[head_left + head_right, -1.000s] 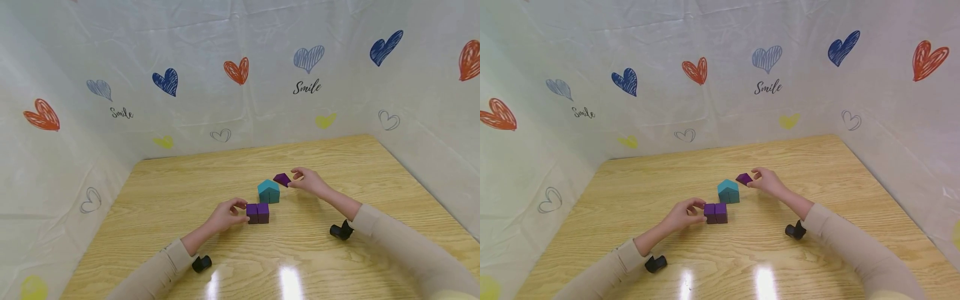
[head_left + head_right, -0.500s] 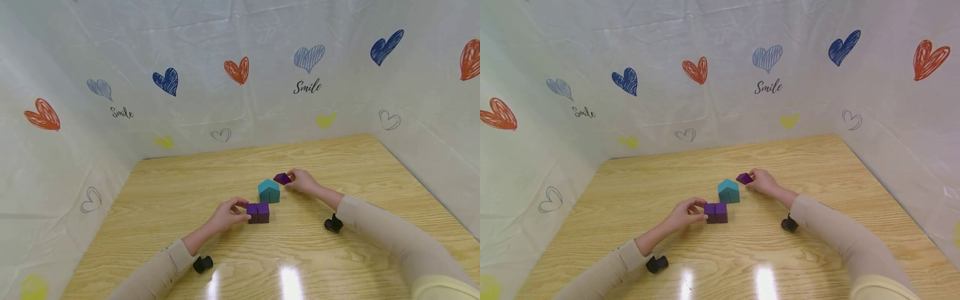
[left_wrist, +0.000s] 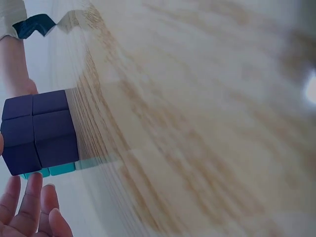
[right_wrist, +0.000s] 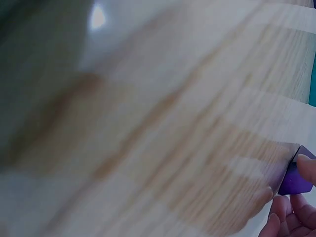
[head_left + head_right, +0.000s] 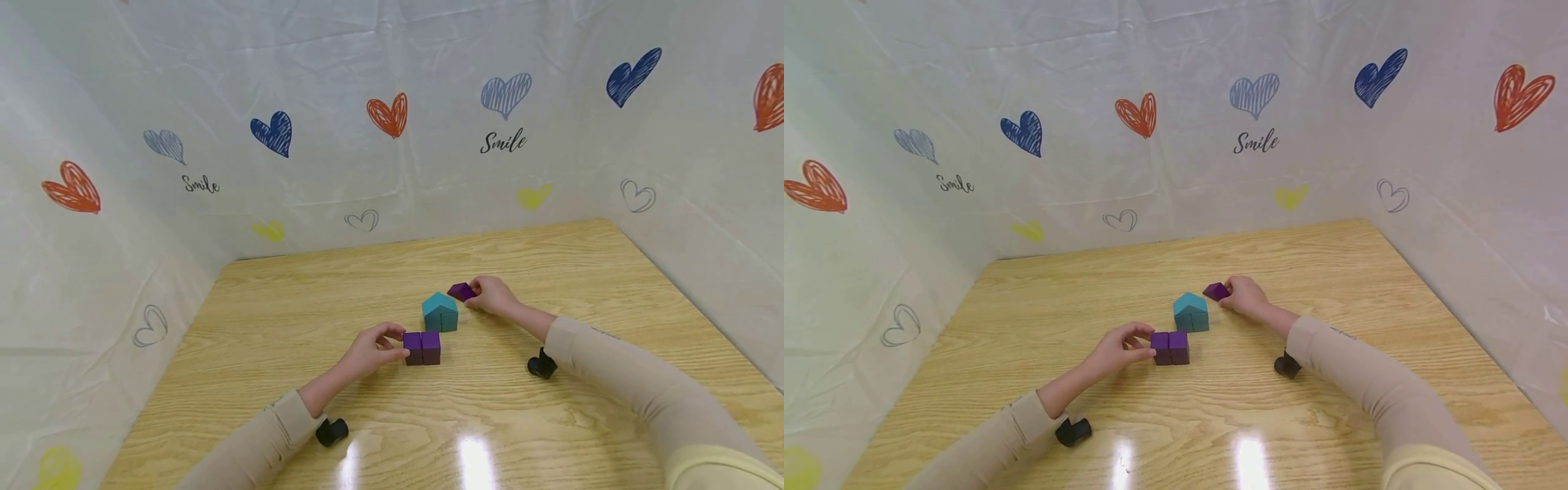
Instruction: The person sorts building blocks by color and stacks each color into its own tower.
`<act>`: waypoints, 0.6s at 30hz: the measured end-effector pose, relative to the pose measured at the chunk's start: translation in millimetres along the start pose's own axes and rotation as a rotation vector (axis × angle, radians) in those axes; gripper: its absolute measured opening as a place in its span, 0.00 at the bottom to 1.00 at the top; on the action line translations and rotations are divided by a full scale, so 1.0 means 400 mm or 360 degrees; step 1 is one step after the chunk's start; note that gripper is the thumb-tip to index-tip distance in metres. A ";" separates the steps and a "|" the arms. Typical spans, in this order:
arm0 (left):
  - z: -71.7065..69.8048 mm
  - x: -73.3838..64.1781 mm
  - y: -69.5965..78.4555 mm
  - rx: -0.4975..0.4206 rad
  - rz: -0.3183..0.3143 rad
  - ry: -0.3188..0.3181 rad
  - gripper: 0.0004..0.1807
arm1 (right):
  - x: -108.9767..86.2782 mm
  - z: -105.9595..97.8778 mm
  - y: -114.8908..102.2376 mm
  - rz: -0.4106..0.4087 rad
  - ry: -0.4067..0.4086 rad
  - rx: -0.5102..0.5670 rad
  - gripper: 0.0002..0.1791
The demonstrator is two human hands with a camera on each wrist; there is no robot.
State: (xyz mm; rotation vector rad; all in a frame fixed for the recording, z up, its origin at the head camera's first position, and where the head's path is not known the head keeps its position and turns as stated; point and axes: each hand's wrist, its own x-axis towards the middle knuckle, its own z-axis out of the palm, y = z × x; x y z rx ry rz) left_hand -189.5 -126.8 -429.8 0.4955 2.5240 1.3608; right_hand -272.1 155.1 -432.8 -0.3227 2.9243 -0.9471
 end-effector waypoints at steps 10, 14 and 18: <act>-0.002 -0.001 0.001 -0.0043 0.0010 0.0005 0.21 | 0.013 0.005 -0.004 0.0023 -0.0012 -0.0017 0.19; -0.003 -0.002 0.005 -0.0038 0.0012 0.0003 0.21 | 0.021 0.012 -0.004 0.0043 -0.0018 -0.0042 0.22; -0.002 -0.002 0.006 -0.0037 0.0013 0.0003 0.21 | 0.023 0.015 -0.002 0.0041 -0.0007 -0.0060 0.19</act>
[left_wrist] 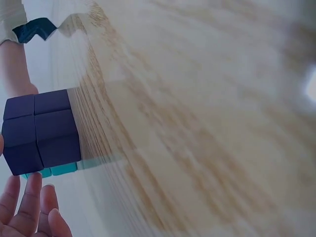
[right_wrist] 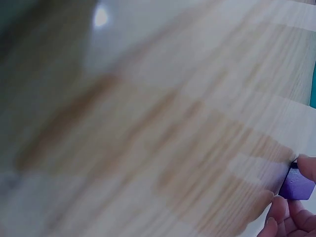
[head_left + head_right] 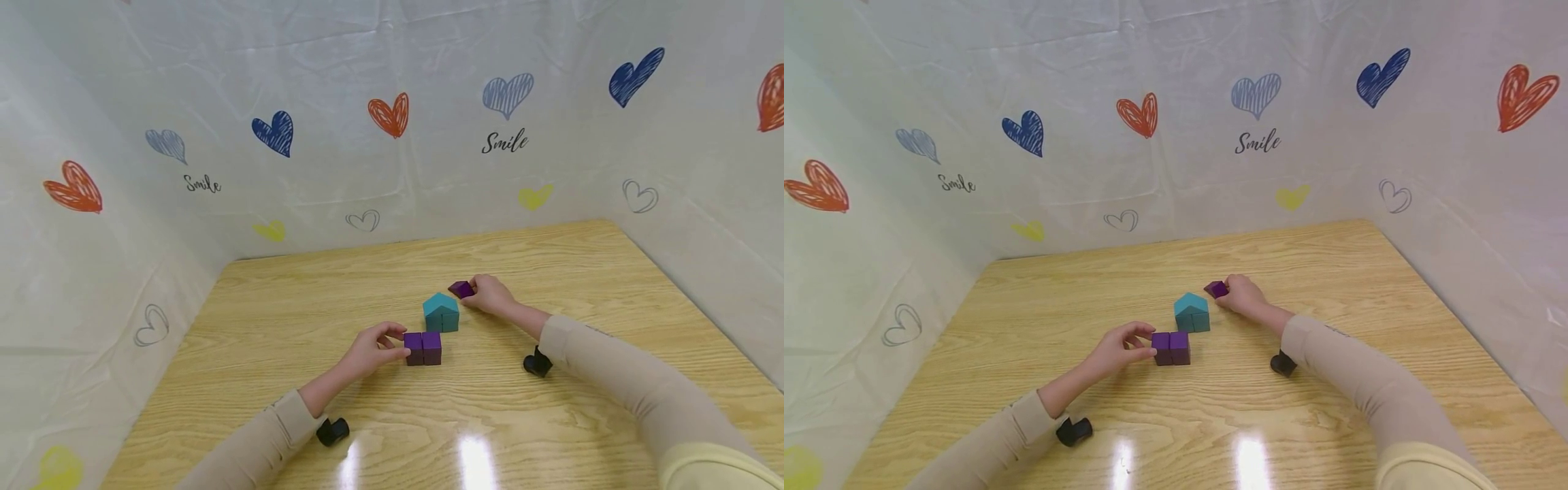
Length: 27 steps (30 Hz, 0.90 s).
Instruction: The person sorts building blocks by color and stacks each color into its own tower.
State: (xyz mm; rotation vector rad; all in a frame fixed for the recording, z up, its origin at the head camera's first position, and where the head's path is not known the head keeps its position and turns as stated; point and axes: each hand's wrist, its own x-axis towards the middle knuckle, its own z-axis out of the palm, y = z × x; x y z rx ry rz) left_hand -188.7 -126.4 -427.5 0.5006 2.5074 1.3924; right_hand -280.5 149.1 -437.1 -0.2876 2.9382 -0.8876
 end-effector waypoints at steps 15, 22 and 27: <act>-0.002 0.003 -0.008 0.0027 0.0022 -0.0017 0.21 | -0.018 -0.039 -0.001 -0.0129 0.0007 0.0040 0.23; -0.002 0.002 -0.006 0.0029 0.0010 -0.0015 0.19 | -0.040 -0.084 -0.011 -0.0196 0.0006 0.0070 0.21; -0.001 0.005 -0.012 0.0043 0.0015 -0.0018 0.20 | -0.066 -0.116 -0.032 -0.0256 0.0005 0.0122 0.22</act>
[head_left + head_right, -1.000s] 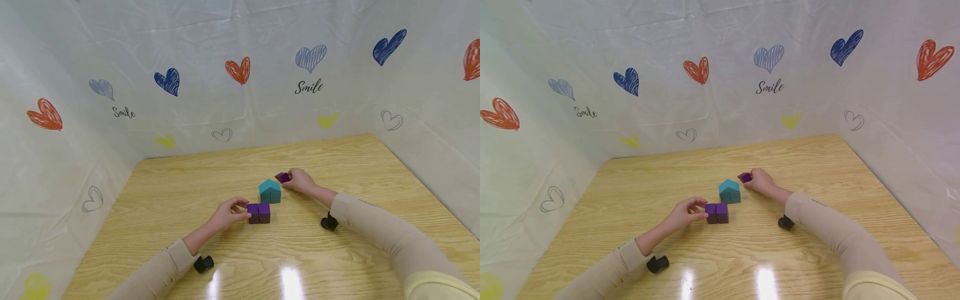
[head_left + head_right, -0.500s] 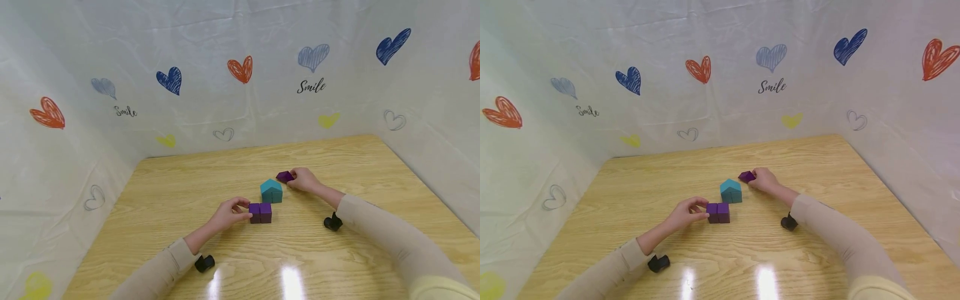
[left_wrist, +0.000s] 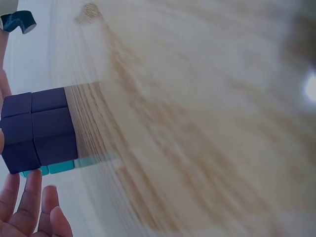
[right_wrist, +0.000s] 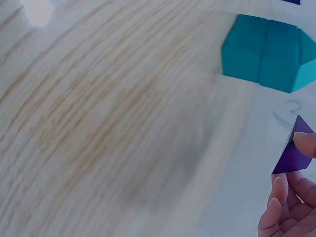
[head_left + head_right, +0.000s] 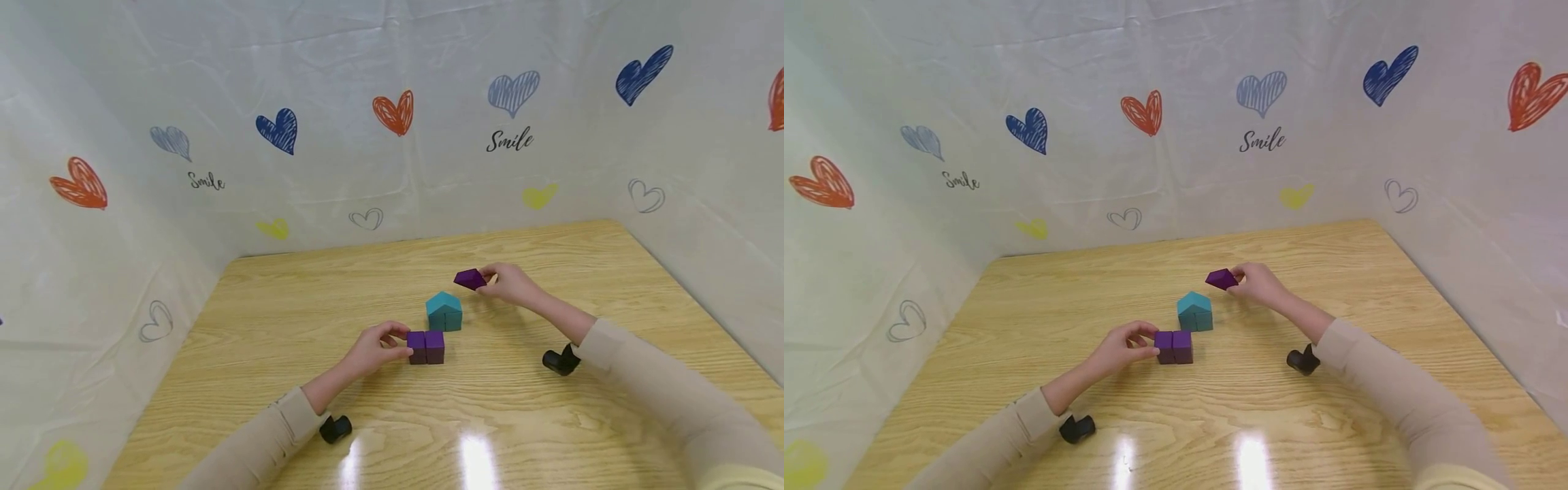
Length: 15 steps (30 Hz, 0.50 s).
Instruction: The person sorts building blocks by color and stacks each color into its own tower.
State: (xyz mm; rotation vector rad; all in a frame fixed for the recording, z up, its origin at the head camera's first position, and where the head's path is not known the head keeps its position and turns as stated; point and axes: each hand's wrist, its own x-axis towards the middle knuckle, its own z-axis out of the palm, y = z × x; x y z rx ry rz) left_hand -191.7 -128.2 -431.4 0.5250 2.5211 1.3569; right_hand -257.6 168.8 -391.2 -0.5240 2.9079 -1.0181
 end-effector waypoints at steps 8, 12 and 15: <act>0.004 -0.001 -0.002 -0.0029 0.0004 0.0023 0.19 | -0.033 -0.028 -0.046 -0.0112 -0.0012 -0.0017 0.18; 0.005 -0.003 0.000 -0.0033 -0.0007 0.0026 0.19 | -0.046 -0.030 -0.068 -0.0178 -0.0043 -0.0006 0.16; 0.003 -0.003 0.002 -0.0022 -0.0016 0.0026 0.19 | -0.055 -0.024 -0.083 -0.0203 -0.0082 0.0016 0.16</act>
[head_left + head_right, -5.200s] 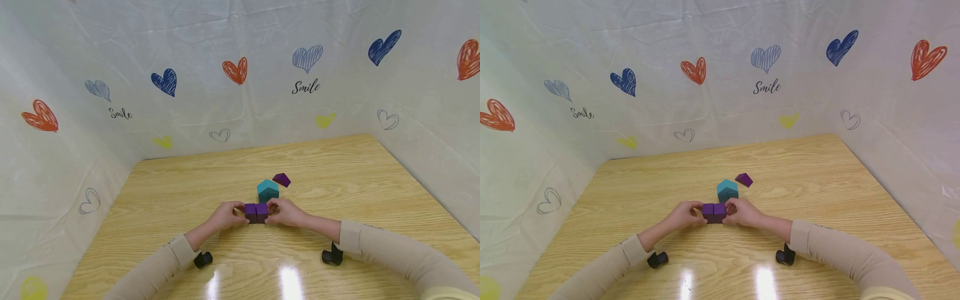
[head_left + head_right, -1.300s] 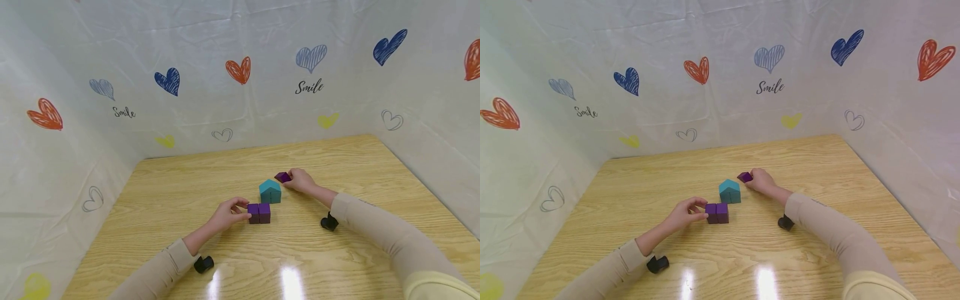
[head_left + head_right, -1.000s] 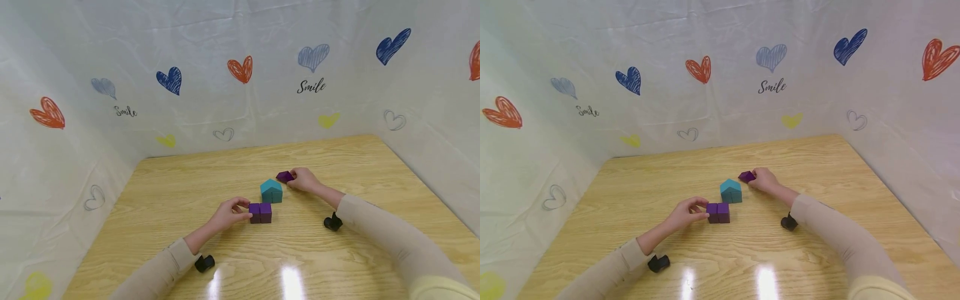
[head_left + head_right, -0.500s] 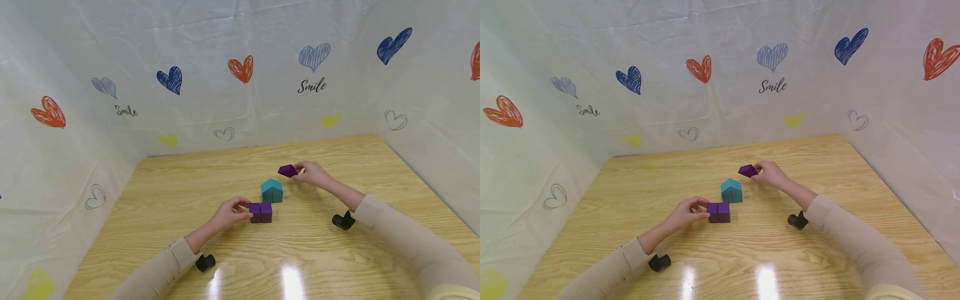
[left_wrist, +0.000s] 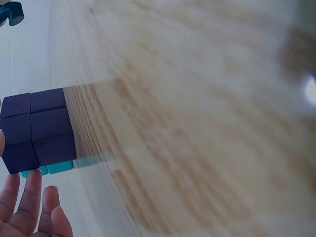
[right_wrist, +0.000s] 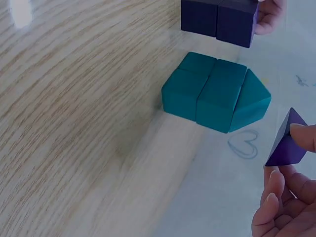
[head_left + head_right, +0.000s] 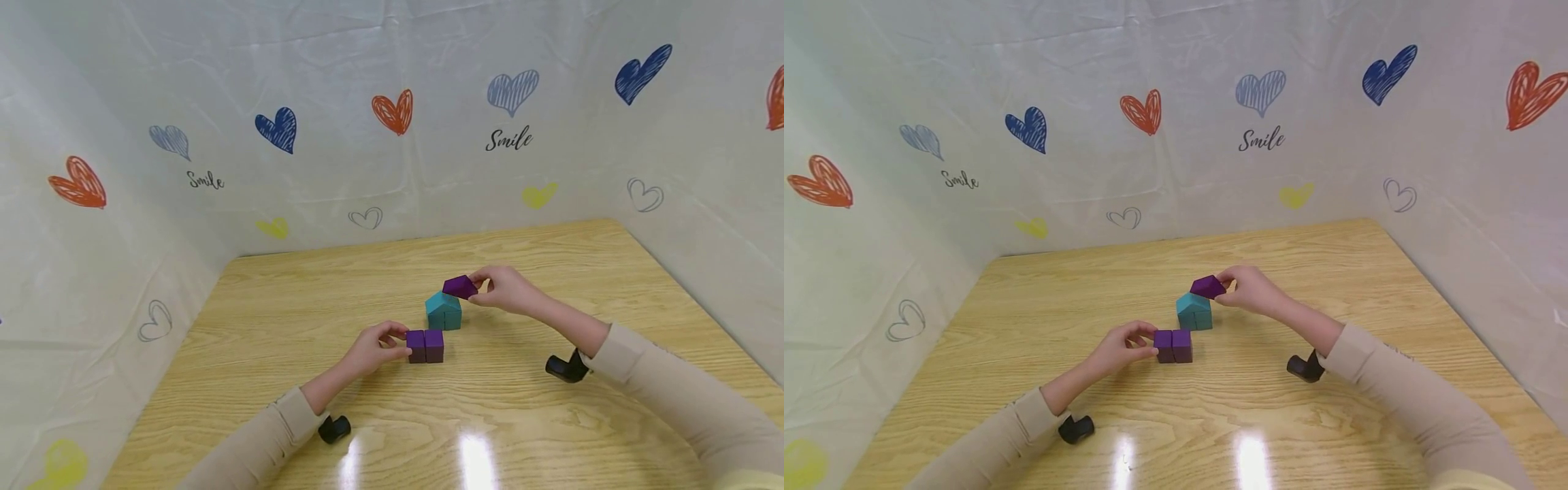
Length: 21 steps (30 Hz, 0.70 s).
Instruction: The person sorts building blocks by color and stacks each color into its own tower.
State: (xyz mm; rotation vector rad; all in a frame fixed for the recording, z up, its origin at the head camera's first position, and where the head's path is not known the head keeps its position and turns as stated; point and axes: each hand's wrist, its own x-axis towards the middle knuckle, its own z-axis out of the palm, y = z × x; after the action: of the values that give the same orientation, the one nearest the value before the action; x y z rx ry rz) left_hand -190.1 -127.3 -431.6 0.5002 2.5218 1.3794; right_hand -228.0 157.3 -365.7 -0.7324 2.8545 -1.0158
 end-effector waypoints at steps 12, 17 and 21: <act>-0.003 -0.001 0.000 0.0009 0.0024 -0.0009 0.19 | -0.027 0.043 -0.060 -0.0071 -0.0100 0.0045 0.16; -0.007 -0.017 0.033 0.0002 0.0019 -0.0021 0.18 | -0.030 0.069 -0.073 -0.0113 -0.0108 0.0029 0.14; -0.006 -0.011 0.022 0.0012 0.0022 -0.0029 0.18 | -0.029 0.087 -0.089 -0.0138 -0.0120 -0.0004 0.13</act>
State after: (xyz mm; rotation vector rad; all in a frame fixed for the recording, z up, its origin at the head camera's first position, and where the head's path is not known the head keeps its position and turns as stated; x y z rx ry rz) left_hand -185.2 -126.5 -422.6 0.5297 2.5151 1.3642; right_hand -196.5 117.8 -373.3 -0.8818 2.7833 -0.9721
